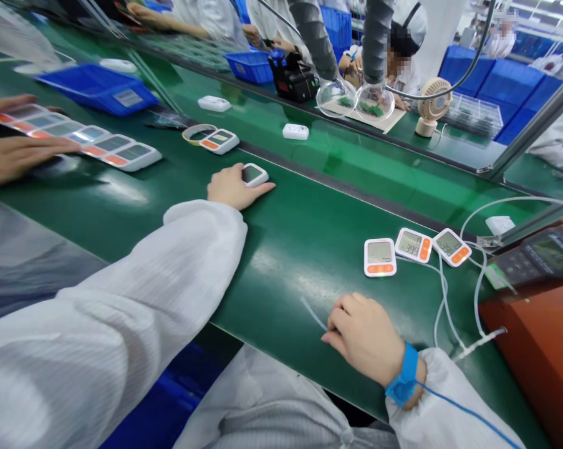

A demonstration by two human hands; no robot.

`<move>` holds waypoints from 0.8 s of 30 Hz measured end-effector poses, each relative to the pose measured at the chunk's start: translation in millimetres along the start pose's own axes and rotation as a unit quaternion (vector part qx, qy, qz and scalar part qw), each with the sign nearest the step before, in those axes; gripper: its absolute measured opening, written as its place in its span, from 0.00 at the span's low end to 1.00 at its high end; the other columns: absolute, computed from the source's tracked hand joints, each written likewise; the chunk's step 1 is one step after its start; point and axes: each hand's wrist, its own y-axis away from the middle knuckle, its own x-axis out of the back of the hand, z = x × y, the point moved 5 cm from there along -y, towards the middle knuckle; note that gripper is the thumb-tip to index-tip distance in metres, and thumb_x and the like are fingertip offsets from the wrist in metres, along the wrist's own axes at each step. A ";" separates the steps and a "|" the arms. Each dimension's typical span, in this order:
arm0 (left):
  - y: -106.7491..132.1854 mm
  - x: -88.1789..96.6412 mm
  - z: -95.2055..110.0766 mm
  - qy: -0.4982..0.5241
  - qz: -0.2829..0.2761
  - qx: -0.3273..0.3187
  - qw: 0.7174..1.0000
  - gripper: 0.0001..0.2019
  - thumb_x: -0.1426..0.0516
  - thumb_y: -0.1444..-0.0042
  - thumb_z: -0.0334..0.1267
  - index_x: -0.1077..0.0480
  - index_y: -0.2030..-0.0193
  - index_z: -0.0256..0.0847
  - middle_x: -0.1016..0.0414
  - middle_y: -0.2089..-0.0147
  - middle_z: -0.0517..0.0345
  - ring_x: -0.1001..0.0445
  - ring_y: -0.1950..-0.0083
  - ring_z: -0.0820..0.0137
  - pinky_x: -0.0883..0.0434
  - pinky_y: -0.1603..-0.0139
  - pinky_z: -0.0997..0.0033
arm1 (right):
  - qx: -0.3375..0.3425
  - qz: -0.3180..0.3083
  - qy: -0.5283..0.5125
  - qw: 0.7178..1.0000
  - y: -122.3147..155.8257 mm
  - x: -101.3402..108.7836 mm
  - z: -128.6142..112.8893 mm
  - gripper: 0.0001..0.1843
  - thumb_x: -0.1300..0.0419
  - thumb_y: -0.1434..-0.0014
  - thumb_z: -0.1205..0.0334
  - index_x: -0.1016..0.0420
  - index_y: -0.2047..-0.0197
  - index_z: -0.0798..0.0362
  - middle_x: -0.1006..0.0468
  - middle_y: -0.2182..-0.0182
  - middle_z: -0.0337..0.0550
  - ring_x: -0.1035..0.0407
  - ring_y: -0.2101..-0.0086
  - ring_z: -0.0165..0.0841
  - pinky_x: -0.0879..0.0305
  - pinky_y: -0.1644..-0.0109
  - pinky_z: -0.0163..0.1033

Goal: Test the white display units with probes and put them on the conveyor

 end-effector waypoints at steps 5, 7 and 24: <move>35.4 -4.3 53.9 0.027 -0.017 -0.149 0.988 0.36 0.40 0.47 0.52 0.38 0.36 0.31 0.32 0.39 0.34 0.36 0.37 0.46 0.40 0.34 0.46 | -0.017 0.047 -0.096 0.994 1.0 2.2 14.7 0.08 0.36 0.36 0.70 0.31 0.65 0.52 0.26 0.70 0.36 0.30 0.67 0.32 0.35 0.62 0.37; 56.0 -8.2 76.6 0.084 -0.022 -0.209 0.974 0.35 0.41 0.45 0.52 0.40 0.35 0.33 0.34 0.37 0.37 0.35 0.37 0.50 0.39 0.33 0.51 | -0.042 0.104 -0.158 0.981 2.1 7.8 21.7 0.04 0.41 0.34 0.70 0.29 0.61 0.51 0.26 0.69 0.36 0.30 0.69 0.31 0.34 0.62 0.35; 255.1 -35.7 236.6 0.658 -0.268 -0.293 0.640 0.32 0.44 0.41 0.62 0.39 0.38 0.43 0.29 0.48 0.47 0.25 0.56 0.62 0.24 0.55 0.61 | -0.095 0.438 0.010 0.894 29.3 74.2 43.2 0.19 0.47 0.27 0.69 0.26 0.39 0.47 0.23 0.54 0.46 0.26 0.56 0.38 0.25 0.54 0.43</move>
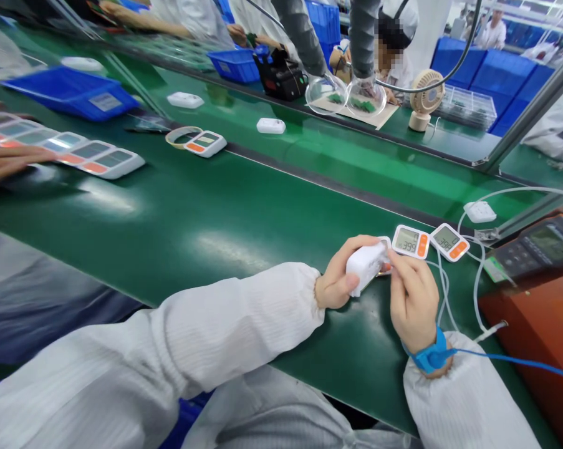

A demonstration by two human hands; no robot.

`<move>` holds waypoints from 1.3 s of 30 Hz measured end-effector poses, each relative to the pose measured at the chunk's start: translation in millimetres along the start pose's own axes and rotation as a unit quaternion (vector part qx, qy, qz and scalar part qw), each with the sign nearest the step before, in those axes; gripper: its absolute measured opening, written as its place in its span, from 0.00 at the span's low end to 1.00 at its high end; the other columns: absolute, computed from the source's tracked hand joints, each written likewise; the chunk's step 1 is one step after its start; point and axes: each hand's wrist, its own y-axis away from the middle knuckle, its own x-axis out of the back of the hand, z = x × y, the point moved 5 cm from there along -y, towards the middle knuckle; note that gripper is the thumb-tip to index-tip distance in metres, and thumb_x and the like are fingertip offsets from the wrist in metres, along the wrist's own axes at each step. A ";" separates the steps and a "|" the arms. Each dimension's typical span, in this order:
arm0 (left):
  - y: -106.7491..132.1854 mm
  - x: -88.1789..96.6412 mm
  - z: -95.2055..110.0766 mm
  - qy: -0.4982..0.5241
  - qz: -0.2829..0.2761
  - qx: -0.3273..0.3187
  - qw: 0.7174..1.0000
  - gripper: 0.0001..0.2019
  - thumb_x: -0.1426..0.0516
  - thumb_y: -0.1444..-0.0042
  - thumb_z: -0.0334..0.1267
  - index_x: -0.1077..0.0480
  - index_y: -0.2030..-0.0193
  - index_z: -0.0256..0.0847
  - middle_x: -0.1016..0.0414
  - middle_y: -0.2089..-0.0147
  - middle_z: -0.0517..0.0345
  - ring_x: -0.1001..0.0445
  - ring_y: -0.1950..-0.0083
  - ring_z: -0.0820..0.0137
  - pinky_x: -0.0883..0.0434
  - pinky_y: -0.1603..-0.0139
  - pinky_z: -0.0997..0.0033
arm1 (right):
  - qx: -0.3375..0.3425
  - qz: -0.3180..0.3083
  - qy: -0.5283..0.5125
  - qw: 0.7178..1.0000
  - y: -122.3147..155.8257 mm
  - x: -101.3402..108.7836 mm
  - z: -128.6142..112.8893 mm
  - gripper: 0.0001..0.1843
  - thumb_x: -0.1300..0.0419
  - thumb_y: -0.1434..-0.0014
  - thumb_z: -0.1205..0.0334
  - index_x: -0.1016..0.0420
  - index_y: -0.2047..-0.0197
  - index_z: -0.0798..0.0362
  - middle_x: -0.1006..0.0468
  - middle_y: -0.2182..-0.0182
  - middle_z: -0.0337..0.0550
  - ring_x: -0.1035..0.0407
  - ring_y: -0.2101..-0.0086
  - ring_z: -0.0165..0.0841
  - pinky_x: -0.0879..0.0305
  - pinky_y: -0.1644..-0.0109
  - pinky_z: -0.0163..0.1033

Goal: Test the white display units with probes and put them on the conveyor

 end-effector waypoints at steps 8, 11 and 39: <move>1.4 5.6 13.1 -0.041 -0.012 -0.019 0.999 0.28 0.45 0.37 0.58 0.37 0.38 0.43 0.28 0.49 0.48 0.26 0.54 0.62 0.27 0.54 0.62 | 0.008 -0.029 -0.042 0.999 2.2 1.1 -6.4 0.12 0.40 0.30 0.70 0.23 0.47 0.46 0.23 0.61 0.42 0.28 0.63 0.35 0.30 0.60 0.41; 3.6 1.8 13.3 -0.016 -0.014 0.000 1.000 0.28 0.48 0.36 0.59 0.38 0.38 0.43 0.28 0.49 0.47 0.26 0.54 0.61 0.27 0.54 0.60 | 0.020 -0.023 -0.059 0.998 2.4 3.0 -11.6 0.14 0.41 0.31 0.72 0.25 0.47 0.46 0.23 0.61 0.42 0.28 0.63 0.36 0.31 0.60 0.42; 2.0 2.8 21.4 -0.128 -0.043 -0.064 0.989 0.25 0.52 0.31 0.54 0.34 0.35 0.42 0.28 0.42 0.43 0.29 0.42 0.55 0.30 0.41 0.53 | -0.005 -0.054 -0.066 0.996 2.6 -4.1 -20.9 0.06 0.42 0.30 0.68 0.29 0.60 0.49 0.25 0.68 0.40 0.30 0.67 0.34 0.34 0.63 0.41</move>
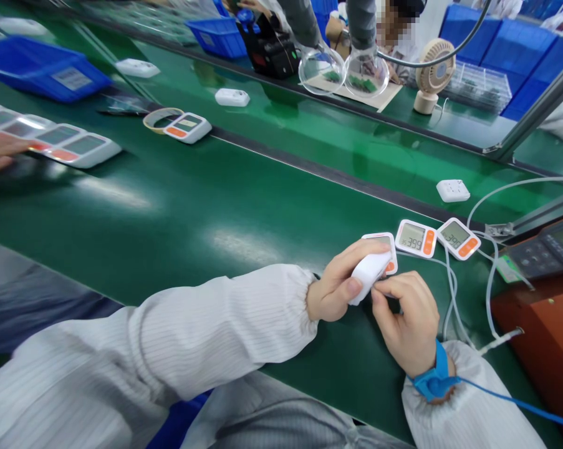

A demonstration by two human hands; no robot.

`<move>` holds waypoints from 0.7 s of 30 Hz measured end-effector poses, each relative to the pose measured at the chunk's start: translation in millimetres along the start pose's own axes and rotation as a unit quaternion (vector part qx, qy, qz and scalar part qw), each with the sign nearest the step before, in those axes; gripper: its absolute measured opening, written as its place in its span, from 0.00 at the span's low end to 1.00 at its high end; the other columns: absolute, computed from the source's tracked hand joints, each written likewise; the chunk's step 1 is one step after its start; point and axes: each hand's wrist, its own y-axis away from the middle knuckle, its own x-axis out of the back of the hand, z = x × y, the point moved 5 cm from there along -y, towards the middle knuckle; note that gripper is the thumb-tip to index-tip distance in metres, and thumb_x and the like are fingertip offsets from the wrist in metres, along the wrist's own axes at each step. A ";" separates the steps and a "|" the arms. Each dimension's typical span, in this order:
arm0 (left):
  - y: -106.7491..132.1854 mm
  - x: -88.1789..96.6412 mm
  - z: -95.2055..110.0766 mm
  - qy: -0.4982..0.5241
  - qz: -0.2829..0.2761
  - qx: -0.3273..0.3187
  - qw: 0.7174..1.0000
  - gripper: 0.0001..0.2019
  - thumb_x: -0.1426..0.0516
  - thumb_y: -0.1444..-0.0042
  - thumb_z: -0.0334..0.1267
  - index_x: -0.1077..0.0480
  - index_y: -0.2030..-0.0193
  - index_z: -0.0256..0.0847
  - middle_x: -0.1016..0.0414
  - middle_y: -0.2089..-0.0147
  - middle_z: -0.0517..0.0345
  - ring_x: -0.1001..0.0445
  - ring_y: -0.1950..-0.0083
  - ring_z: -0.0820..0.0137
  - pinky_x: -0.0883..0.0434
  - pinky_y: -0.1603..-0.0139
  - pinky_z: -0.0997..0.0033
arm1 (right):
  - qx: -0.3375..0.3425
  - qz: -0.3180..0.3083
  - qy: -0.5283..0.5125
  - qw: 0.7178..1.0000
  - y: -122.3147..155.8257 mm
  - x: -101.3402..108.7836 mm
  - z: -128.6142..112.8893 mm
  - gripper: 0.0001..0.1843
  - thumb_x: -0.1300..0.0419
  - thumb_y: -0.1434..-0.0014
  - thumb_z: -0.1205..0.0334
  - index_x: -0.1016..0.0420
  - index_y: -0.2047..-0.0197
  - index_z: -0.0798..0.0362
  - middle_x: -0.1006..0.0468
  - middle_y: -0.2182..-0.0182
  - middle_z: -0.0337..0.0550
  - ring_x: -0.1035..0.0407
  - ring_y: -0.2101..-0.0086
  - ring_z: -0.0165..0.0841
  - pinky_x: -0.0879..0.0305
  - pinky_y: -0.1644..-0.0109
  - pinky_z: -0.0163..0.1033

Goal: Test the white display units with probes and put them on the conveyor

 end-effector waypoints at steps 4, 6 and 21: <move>-0.8 0.6 -0.5 -0.014 -0.002 -0.016 1.000 0.25 0.52 0.31 0.52 0.35 0.34 0.39 0.29 0.41 0.42 0.29 0.41 0.56 0.32 0.38 0.52 | -0.001 -0.004 0.011 1.000 -0.6 0.1 1.1 0.06 0.41 0.30 0.69 0.29 0.60 0.50 0.25 0.67 0.39 0.30 0.66 0.34 0.35 0.62 0.39; -1.8 1.3 0.0 -0.017 -0.005 -0.030 0.999 0.25 0.51 0.31 0.51 0.35 0.34 0.38 0.29 0.42 0.42 0.30 0.40 0.55 0.33 0.37 0.51 | -0.004 -0.011 0.010 1.000 -0.7 -0.5 2.7 0.06 0.40 0.31 0.69 0.29 0.60 0.50 0.25 0.67 0.38 0.30 0.66 0.33 0.35 0.62 0.38; 0.2 0.1 -3.6 0.035 0.010 0.036 0.999 0.24 0.50 0.31 0.52 0.33 0.35 0.41 0.30 0.39 0.43 0.29 0.42 0.57 0.30 0.44 0.58 | -0.002 0.017 0.002 1.000 -1.2 3.8 3.5 0.06 0.39 0.33 0.71 0.28 0.61 0.51 0.25 0.67 0.37 0.30 0.68 0.32 0.35 0.63 0.36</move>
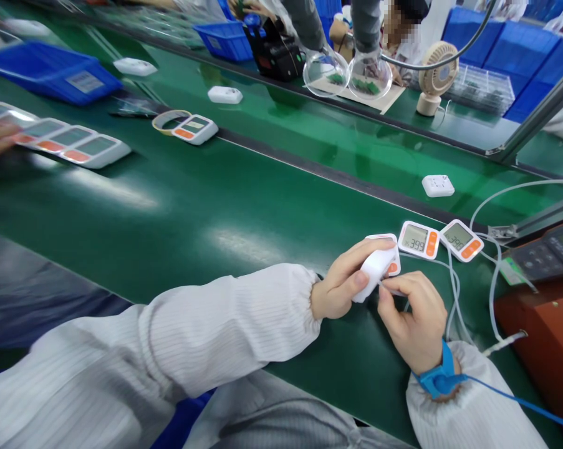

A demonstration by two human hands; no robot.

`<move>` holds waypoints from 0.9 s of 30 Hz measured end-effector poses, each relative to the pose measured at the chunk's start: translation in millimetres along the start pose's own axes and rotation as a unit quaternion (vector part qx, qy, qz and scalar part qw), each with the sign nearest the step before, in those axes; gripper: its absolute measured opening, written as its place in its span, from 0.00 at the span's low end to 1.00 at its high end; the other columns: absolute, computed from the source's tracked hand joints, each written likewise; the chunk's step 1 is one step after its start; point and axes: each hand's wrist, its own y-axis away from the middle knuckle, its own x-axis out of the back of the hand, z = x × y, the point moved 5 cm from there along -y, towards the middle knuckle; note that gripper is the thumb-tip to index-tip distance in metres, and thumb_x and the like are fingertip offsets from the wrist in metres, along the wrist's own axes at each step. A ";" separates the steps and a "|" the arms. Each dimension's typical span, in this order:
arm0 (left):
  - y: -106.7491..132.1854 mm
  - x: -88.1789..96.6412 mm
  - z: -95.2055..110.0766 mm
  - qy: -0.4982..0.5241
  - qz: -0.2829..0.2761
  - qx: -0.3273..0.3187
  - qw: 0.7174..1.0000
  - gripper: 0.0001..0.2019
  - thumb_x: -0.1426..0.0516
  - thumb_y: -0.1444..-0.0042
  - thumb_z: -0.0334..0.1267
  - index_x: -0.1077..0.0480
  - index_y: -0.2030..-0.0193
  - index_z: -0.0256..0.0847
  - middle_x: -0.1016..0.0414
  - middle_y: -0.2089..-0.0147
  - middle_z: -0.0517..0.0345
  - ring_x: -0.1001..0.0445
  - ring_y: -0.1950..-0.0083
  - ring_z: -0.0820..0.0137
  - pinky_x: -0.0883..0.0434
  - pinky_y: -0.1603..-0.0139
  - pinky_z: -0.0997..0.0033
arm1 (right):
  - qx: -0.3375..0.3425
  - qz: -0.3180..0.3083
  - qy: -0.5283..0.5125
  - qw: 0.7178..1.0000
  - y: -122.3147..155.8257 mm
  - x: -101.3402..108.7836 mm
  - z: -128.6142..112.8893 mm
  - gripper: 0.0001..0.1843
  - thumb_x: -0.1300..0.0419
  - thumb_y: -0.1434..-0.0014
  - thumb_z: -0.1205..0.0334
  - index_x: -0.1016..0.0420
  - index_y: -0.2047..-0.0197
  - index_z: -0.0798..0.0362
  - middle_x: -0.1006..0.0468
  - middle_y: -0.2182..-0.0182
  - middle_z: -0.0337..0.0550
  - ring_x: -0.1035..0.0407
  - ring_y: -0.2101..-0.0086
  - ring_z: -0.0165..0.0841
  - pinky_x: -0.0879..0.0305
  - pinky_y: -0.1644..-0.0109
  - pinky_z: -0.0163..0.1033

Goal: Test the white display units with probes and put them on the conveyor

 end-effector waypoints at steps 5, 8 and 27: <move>0.5 0.2 4.4 -0.035 -0.002 -0.036 0.999 0.24 0.51 0.30 0.50 0.35 0.34 0.40 0.29 0.39 0.42 0.30 0.40 0.56 0.31 0.40 0.56 | -0.002 -0.006 -0.008 1.000 -0.1 -0.6 -0.6 0.07 0.39 0.33 0.72 0.28 0.61 0.50 0.25 0.68 0.36 0.31 0.69 0.31 0.35 0.64 0.37; 0.6 -0.2 5.4 -0.041 -0.003 -0.043 0.998 0.24 0.51 0.30 0.50 0.35 0.34 0.39 0.29 0.40 0.42 0.30 0.40 0.56 0.32 0.39 0.55 | -0.005 -0.017 -0.007 1.000 -0.8 -1.2 -1.6 0.07 0.39 0.33 0.72 0.28 0.61 0.50 0.25 0.68 0.37 0.31 0.68 0.31 0.35 0.64 0.37; 0.1 0.2 10.0 -0.078 -0.008 -0.077 0.994 0.24 0.51 0.30 0.48 0.35 0.34 0.37 0.28 0.41 0.40 0.29 0.40 0.55 0.32 0.37 0.51 | 0.054 -0.036 0.010 0.998 -3.0 -2.3 -6.4 0.07 0.40 0.33 0.73 0.29 0.60 0.52 0.26 0.69 0.38 0.31 0.68 0.31 0.35 0.62 0.37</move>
